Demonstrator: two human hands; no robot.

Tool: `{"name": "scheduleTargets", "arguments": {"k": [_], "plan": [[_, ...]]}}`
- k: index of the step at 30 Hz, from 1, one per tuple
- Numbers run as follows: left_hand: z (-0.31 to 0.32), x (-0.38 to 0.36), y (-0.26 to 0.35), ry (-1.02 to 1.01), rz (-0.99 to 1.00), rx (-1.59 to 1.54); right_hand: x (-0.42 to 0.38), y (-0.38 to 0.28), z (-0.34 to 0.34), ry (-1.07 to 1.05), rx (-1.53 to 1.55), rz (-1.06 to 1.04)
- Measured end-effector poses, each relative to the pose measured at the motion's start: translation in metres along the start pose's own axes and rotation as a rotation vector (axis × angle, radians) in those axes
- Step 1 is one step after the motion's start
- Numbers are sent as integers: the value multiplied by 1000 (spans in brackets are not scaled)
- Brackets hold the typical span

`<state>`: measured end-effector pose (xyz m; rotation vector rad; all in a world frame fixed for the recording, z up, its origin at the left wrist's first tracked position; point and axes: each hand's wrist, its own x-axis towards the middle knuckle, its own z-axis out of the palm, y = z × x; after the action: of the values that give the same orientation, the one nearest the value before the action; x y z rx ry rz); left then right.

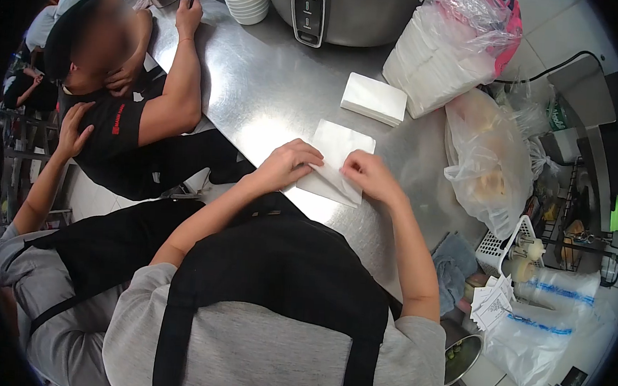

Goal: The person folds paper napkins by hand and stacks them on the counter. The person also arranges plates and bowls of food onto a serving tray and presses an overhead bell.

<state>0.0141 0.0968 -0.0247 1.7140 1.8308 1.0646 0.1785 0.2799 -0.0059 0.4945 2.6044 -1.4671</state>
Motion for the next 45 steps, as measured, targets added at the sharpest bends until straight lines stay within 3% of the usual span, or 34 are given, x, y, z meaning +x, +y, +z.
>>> {"name": "scheduleTargets", "arguments": {"k": [3, 4, 6, 7, 9, 11, 12, 16, 18, 21, 40, 43, 45], "plan": [[-2, 7, -3, 63, -29, -71, -14, 1, -13, 149, 269, -56], [-2, 7, -2, 61, -29, -74, -23, -1, -17, 111, 337, -86], [-4, 10, 0, 81, -221, -196, -39, -19, -11, 155, 196, -117], [-5, 11, 1, 75, -217, -198, -44, -25, -6, 196, 55, -149], [-6, 15, 0, -11, -366, -254, -42, -4, 10, 292, 4, -131], [9, 15, -17, 9, -344, -345, -37, 19, 20, 393, 168, 114], [11, 16, -19, 40, -328, -432, -30, 20, 26, 500, 334, 112], [5, 27, -7, 119, -297, -417, -8, 37, 29, 584, 436, 204], [-3, 34, -3, -25, -376, -109, -2, 30, 25, 627, 218, 250], [2, 37, -7, 36, -382, -16, 6, 35, 23, 695, 16, 234], [16, 46, -14, 106, -286, 296, 19, 12, 20, 682, -396, 417], [8, 48, -2, -2, -364, 336, 20, 13, 21, 692, -429, 402], [7, 49, 1, 104, -224, 367, 20, 11, 21, 688, -451, 413]]}}
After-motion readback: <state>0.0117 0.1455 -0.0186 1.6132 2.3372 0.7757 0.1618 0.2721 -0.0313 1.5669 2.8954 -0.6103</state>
